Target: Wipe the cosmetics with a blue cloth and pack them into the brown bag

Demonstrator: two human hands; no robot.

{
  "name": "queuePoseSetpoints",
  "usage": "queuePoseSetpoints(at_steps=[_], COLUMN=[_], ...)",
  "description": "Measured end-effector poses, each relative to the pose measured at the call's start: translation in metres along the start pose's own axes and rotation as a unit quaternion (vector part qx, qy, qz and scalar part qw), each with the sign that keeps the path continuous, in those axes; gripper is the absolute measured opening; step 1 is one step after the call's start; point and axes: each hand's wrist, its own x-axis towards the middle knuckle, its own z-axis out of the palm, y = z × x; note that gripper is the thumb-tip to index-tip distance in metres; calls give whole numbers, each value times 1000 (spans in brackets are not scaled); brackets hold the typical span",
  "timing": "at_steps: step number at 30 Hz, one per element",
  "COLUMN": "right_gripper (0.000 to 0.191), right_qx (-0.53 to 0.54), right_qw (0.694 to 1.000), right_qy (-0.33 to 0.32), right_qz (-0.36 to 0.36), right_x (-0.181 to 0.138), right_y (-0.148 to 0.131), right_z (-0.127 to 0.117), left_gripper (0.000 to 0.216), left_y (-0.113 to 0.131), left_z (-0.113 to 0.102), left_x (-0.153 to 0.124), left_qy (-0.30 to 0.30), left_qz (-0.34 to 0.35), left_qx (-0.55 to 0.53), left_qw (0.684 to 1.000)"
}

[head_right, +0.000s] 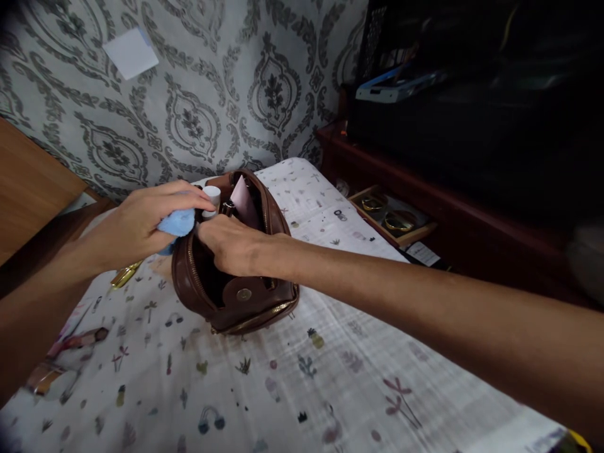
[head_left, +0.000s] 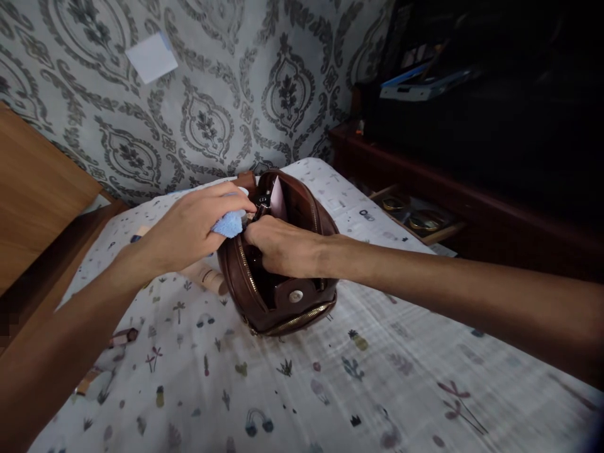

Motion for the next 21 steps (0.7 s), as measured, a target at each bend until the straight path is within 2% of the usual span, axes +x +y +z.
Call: queuePoseSetpoints(at_steps=[5,10,16,21], right_gripper=[21,24,35,26], right_qx=[3,0,-40,-18], right_qw=[999,998,998,997], right_qy=[-37,-61,-54,-70], right_qz=[9,15,0,-3], right_x=[-2,-3,-3,0], right_y=[-6,-11,-13,-11], right_z=[-8,-15,-14,-13], left_gripper=[41,35,40,50], left_y=[4,8,6,5], left_z=[1,3,18,27], left_x=[-18,-41,-63,-76], left_qy=[92,142,143,142], left_qz=[-15,-33,-44,-48], left_qx=[-17,-22,-21,-17], left_qw=[996,989,989,989])
